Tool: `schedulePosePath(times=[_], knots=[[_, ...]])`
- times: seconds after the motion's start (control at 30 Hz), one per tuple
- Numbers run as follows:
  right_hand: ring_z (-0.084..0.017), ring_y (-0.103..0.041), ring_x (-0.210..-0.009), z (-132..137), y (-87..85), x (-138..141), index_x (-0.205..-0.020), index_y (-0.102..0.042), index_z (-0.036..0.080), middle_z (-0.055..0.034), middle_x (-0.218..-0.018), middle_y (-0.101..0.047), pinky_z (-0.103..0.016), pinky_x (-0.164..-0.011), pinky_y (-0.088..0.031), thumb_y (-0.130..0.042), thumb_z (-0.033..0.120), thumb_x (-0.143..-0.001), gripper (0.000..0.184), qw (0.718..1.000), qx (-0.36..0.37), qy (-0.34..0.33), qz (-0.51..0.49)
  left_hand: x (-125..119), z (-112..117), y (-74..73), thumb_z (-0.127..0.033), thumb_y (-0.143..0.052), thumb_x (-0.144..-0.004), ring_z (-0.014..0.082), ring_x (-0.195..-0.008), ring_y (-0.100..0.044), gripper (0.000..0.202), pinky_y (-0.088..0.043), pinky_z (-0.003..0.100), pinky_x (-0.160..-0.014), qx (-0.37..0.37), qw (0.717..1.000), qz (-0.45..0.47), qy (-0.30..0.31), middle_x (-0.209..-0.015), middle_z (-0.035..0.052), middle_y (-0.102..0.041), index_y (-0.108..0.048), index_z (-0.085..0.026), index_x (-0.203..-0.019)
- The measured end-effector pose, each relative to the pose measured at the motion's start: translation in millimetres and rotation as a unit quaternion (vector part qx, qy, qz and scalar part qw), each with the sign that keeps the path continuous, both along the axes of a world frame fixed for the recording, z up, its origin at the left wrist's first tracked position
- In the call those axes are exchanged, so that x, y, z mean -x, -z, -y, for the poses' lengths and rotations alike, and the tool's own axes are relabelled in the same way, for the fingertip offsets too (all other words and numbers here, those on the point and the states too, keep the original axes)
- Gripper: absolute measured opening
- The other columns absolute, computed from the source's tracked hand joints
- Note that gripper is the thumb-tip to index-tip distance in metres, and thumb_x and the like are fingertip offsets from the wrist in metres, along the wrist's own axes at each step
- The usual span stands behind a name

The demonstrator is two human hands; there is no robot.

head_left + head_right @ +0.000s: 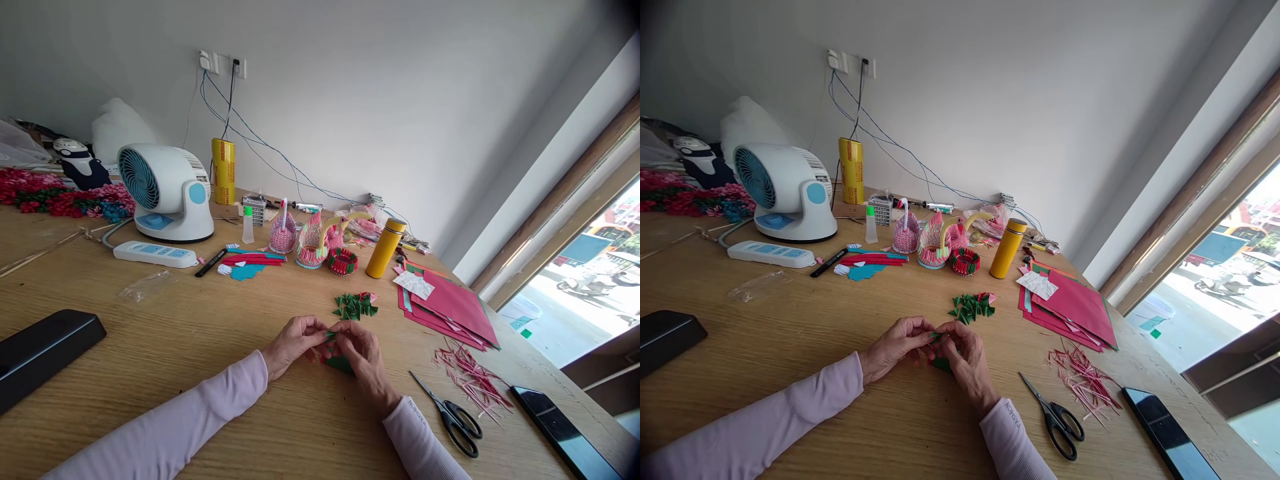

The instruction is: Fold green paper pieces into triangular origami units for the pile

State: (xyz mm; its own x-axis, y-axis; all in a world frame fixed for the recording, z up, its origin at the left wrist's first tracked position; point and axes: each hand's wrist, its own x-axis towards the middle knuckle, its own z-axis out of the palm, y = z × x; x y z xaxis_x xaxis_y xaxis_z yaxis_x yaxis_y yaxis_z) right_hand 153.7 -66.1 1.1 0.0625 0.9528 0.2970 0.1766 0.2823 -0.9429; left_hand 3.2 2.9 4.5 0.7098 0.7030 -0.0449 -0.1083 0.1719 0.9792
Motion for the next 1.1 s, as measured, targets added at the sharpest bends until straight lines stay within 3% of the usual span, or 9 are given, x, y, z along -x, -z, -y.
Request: schedulePosePath(times=[0.1,0.27,0.5,0.63,0.77,0.97,1.1], knots=[[-0.014,-0.058,-0.06,-1.5,-3.6,0.7,-0.082,-0.06,0.016,-0.0032,-0.067,-0.063,-0.025,-0.057,-0.048,-0.057,0.039,-0.083,0.023,1.0,0.009,0.009,-0.015,-0.3,1.2,-2.0,-0.04,-0.067,-0.071,0.0155,-0.059,-0.065,0.032,-0.038,0.018,-0.043,-0.032,0.999,-0.007,-0.015,-0.07,0.0044,-0.066,-0.058,-0.012,-0.083],[-0.012,-0.057,-0.056,-5.6,-2.2,-1.2,-0.082,-0.058,0.016,-0.0034,-0.07,-0.065,-0.023,-0.053,-0.046,-0.063,0.043,-0.079,0.028,0.999,0.026,0.015,-0.033,0.5,1.0,-2.0,-0.04,-0.062,-0.075,0.0163,-0.061,-0.065,0.029,-0.038,0.019,-0.045,-0.074,0.997,-0.007,-0.034,-0.071,0.0063,-0.067,-0.058,-0.012,-0.083],[-0.012,-0.051,-0.052,-3.9,-1.3,-5.5,-0.074,-0.061,0.015,-0.0019,-0.061,-0.061,-0.022,-0.049,-0.041,-0.057,0.044,-0.082,0.03,0.998,0.004,0.048,0.044,3.2,-0.1,-6.7,-0.038,-0.057,-0.079,0.017,-0.06,-0.065,0.026,-0.037,0.019,-0.045,-0.145,0.989,-0.015,-0.023,-0.066,0.0052,-0.066,-0.058,-0.012,-0.083],[-0.011,-0.047,-0.049,-2.6,-1.7,-6.4,-0.073,-0.062,0.016,0.0006,-0.055,-0.054,-0.022,-0.046,-0.037,-0.056,0.043,-0.083,0.03,0.992,-0.013,0.081,0.091,2.6,-0.9,-6.6,-0.036,-0.063,-0.075,0.0158,-0.06,-0.064,0.026,-0.046,0.023,-0.055,-0.171,0.984,-0.014,-0.037,-0.066,0.0042,-0.067,-0.06,-0.012,-0.084],[-0.011,-0.046,-0.052,-1.7,-1.9,-7.0,-0.071,-0.063,0.017,0.0004,-0.058,-0.053,-0.022,-0.048,-0.035,-0.055,0.039,-0.085,0.027,0.984,-0.039,0.096,0.142,0.1,-3.3,0.5,-0.034,-0.069,-0.07,0.0147,-0.058,-0.062,0.024,-0.05,0.026,-0.06,-0.185,0.981,-0.009,-0.062,-0.067,0.0029,-0.066,-0.06,-0.013,-0.08],[-0.014,-0.054,-0.063,0.1,-5.2,-8.1,-0.073,-0.065,0.018,-0.0027,-0.071,-0.061,-0.023,-0.055,-0.04,-0.056,0.03,-0.085,0.019,0.973,-0.09,0.087,0.195,1.6,-5.3,2.6,-0.034,-0.063,-0.076,0.0157,-0.059,-0.064,0.02,-0.049,0.025,-0.059,-0.219,0.974,-0.023,-0.055,-0.066,0.0025,-0.064,-0.061,-0.014,-0.079],[-0.014,-0.053,-0.061,0.6,-6.1,-8.2,-0.07,-0.063,0.018,-0.0024,-0.069,-0.059,-0.023,-0.054,-0.04,-0.056,0.028,-0.084,0.019,0.97,-0.094,0.099,0.201,2.5,-3.9,-0.2,-0.035,-0.056,-0.081,0.0161,-0.06,-0.065,0.021,-0.048,0.024,-0.059,-0.244,0.968,-0.045,-0.042,-0.066,0.0031,-0.064,-0.061,-0.014,-0.082]])
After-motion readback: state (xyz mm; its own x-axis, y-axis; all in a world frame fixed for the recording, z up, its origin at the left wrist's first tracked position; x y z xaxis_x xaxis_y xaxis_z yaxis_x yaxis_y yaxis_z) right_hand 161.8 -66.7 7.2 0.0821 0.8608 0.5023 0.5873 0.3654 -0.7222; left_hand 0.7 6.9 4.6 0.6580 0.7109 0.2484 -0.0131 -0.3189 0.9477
